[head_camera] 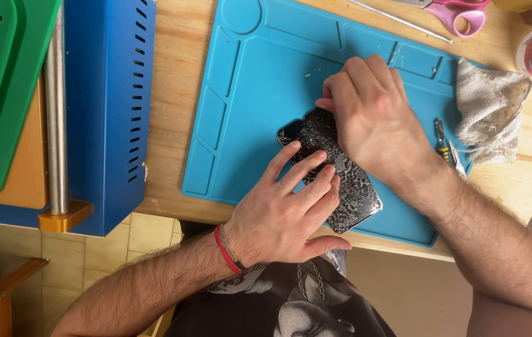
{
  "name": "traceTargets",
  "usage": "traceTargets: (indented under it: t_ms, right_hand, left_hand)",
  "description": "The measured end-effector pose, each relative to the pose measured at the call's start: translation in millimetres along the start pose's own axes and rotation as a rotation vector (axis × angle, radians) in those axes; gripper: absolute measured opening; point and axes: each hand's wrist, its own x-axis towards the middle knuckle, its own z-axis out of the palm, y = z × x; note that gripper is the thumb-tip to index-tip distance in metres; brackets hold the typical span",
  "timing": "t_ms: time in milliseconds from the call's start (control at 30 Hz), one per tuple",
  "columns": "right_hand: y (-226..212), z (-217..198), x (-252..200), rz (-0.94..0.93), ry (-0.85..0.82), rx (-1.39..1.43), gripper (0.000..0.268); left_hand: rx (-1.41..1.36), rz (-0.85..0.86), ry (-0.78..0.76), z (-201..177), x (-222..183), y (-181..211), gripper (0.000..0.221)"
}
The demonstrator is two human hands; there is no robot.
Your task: The person uses a yellow-handled scraper to remove white residue from the surface of a black rectangular object on a blue cutting mat. The person rotates the object to access different areas and continues scraping until the end of the clip.
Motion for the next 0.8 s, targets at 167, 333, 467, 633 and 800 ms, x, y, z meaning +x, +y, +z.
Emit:
traceTargets:
  t_ms: [167,333,467,633,800]
  right_hand:
    - [4.6,-5.8,5.4,0.004,0.013,-0.012,0.01]
    - [18.6,-21.2,4.6,0.307,-0.003,0.428,0.007]
    - [17.0,-40.9,-6.2,0.338,0.085,0.599,0.021]
    - [13.8,-43.6,-11.8,0.2,0.179,0.576,0.014]
    - [14.9,-31.6,-7.6,0.021,0.12,0.502,0.01]
  left_hand:
    - [0.011,0.006,0.006,0.7,-0.2,1.7,0.076]
    - [0.025,0.002,0.002,-0.1,-0.4,3.3,0.078]
    - [0.016,-0.001,0.007,-0.6,0.2,2.9,0.079]
    - [0.007,0.002,0.013,-1.8,1.4,3.7,0.077]
    - [0.0,-0.011,0.013,0.1,0.3,3.4,0.076]
